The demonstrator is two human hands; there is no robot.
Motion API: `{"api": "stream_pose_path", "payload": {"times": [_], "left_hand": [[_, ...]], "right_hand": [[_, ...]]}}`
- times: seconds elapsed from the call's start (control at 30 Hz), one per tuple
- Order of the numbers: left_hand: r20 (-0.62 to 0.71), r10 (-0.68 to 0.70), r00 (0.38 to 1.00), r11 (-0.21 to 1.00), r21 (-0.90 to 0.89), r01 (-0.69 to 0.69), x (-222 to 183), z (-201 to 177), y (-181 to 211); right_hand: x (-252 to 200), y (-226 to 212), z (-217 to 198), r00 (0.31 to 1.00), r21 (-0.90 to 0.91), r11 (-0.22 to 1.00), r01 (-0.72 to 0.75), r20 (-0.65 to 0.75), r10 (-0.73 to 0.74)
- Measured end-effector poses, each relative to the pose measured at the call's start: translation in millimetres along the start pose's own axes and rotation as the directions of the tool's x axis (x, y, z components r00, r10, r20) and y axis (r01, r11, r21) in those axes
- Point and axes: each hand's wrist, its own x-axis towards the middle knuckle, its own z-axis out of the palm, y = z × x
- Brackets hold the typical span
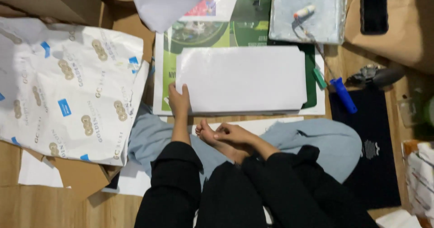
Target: Applying a white liquid coating to paper sheets using a small paint roller on the floor of a print shop.
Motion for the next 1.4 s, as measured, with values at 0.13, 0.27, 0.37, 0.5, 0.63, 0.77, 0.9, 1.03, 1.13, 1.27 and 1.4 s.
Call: {"api": "stream_pose_path", "payload": {"times": [0.13, 0.27, 0.37, 0.5, 0.63, 0.77, 0.9, 1.03, 1.13, 1.27, 1.4], "left_hand": [[-0.016, 0.068, 0.998, 0.998, 0.004, -0.068, -22, -23, 38], [-0.239, 0.559, 0.794, 0.828, 0.203, -0.522, -42, -23, 53], [-0.219, 0.633, 0.743, 0.774, 0.166, -0.611, -63, -27, 66], [-0.168, 0.652, 0.739, 0.756, 0.077, -0.650, -86, -40, 89], [-0.226, 0.632, 0.741, 0.771, 0.093, -0.630, -79, -54, 96], [-0.244, 0.468, 0.849, 0.880, 0.035, -0.474, -56, -57, 67], [-0.245, 0.278, 0.929, 0.953, -0.051, -0.299, -48, -64, 54], [-0.238, 0.232, 0.943, 0.964, -0.075, -0.256, -52, -72, 65], [-0.200, 0.160, 0.967, 0.976, -0.113, -0.185, -53, -74, 70], [-0.155, 0.020, 0.988, 0.983, -0.176, -0.047, -33, -62, 45], [-0.130, -0.055, 0.990, 0.981, -0.191, 0.030, -22, -60, 30]], "right_hand": [[-4, -7, 0, 0.999, -0.016, 1.000, 0.008, -0.034, -0.008], [10, 14, 11, 0.994, 0.210, 0.972, 0.107, -0.057, -0.097], [27, 31, 21, 0.991, 0.558, 0.820, 0.131, -0.061, -0.117], [28, 29, 23, 0.984, 0.863, 0.475, 0.172, -0.132, -0.116], [14, 18, 9, 0.970, 0.960, 0.141, 0.240, -0.244, 0.007], [12, 26, -6, 0.947, 0.974, -0.040, 0.224, -0.208, 0.246], [23, 46, 7, 0.949, 0.992, 0.120, 0.039, -0.074, 0.308], [7, 16, 10, 0.968, 0.970, 0.234, -0.067, 0.006, 0.251], [-3, 5, 9, 0.966, 0.988, 0.130, -0.089, 0.053, 0.254], [0, 19, 11, 0.951, 0.995, -0.088, 0.052, -0.023, 0.310], [5, 32, 0, 0.917, 0.973, -0.128, 0.192, -0.131, 0.376]]}}
